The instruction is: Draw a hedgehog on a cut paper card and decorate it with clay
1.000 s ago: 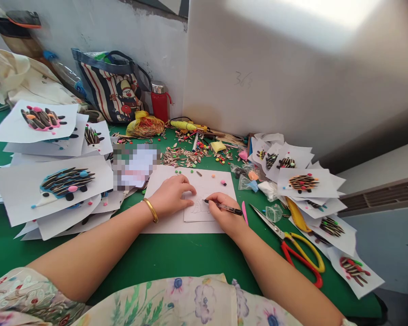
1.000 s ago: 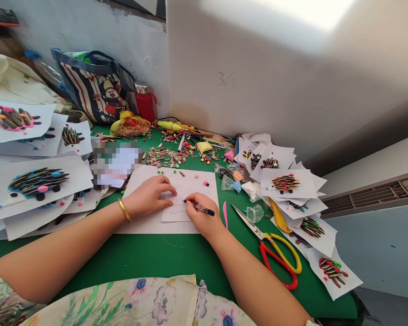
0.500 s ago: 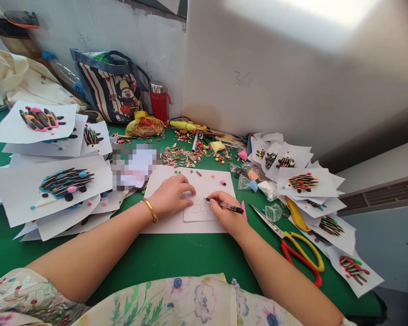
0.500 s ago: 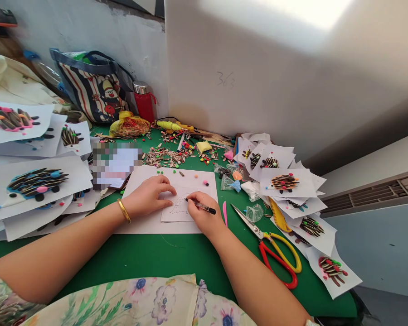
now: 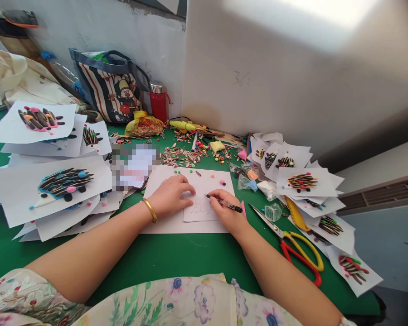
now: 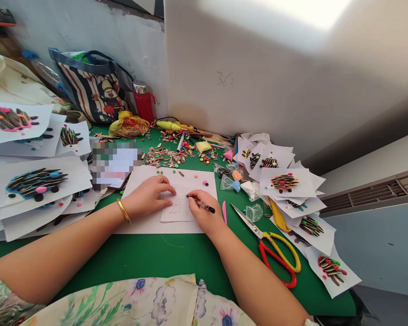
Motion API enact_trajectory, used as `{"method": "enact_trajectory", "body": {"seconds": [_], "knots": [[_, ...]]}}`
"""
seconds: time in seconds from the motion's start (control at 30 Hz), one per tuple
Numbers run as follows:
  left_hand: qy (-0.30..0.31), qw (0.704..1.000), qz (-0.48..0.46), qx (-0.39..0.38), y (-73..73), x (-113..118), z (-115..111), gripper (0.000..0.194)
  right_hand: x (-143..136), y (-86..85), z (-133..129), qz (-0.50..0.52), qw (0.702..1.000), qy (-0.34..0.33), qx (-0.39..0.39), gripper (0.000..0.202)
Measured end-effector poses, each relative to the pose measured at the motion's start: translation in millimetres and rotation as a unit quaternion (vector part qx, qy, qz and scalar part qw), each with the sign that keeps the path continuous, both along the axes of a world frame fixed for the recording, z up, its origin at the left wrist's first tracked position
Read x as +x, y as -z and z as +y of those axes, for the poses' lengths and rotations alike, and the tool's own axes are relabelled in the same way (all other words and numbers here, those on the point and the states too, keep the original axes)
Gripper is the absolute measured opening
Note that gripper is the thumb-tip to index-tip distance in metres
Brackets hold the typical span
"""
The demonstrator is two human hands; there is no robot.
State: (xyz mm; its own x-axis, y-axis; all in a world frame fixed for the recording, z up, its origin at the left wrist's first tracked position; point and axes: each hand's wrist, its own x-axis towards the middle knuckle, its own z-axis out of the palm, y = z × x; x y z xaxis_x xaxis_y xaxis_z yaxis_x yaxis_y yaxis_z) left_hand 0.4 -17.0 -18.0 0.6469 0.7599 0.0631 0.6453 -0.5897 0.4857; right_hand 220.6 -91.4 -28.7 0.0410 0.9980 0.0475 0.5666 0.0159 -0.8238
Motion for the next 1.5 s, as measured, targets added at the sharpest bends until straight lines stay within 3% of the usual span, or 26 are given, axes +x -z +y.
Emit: {"method": "enact_trajectory", "body": {"seconds": [0.57, 1.5], "knots": [[0.0, 1.0, 0.001, 0.005, 1.4, 0, 1, 0.026, -1, -6.3, -1, -0.03, 0.999, 0.016, -0.006, 0.021], [0.006, 1.0, -0.009, 0.005, 3.7, -1, 1, 0.025, 15, 2.8, 5, -0.013, 0.999, 0.047, 0.004, 0.022]]}}
